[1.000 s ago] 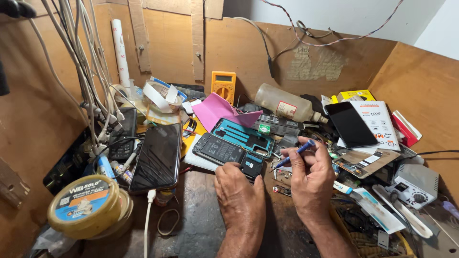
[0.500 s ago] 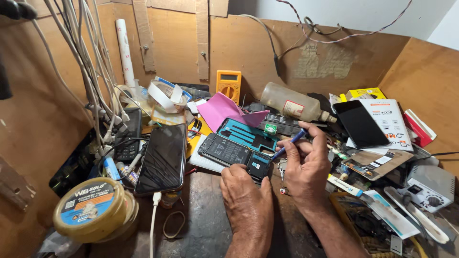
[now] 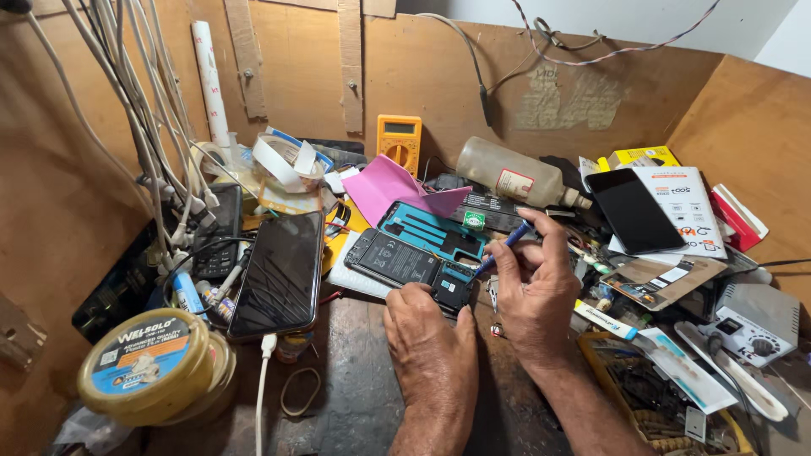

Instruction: The person uses a blue plastic pry tool to separate the motherboard from the smartphone chassis. They carefully lift and detach the board, then set it aside on the workbench.

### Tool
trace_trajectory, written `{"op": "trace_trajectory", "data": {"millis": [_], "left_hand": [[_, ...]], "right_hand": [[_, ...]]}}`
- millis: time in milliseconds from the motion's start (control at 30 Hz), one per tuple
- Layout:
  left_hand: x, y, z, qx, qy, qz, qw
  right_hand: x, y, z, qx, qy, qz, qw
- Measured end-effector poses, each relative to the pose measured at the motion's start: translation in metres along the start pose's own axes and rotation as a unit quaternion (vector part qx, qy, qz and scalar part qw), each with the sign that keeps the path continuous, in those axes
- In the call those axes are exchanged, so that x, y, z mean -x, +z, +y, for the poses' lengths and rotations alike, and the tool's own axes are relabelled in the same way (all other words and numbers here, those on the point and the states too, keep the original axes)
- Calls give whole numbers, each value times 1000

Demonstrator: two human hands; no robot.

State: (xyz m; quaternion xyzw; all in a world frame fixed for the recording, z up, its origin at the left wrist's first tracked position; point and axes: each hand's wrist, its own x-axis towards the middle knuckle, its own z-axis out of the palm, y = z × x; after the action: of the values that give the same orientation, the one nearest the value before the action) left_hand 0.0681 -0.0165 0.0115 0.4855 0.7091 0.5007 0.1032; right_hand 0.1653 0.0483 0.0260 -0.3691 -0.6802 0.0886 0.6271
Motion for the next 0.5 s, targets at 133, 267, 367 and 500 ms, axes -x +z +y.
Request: {"op": "trace_trajectory", "data": {"millis": [133,267,367,500], "left_hand": [[-1,0,1,0,4,11,1000],[-1,-1,0,-5,-1,1,1000],[-1,0,1,-3,-2,-1,1000],[-1,1,0,-7,3,8,1000]], "right_hand": [[0,2,-2,37,-3,0,999],[-1,2,0,7,10,-21,1000],[-1,1,5,-22,17,-37,999],[-1,1,11,-95,4,-61,994]]}}
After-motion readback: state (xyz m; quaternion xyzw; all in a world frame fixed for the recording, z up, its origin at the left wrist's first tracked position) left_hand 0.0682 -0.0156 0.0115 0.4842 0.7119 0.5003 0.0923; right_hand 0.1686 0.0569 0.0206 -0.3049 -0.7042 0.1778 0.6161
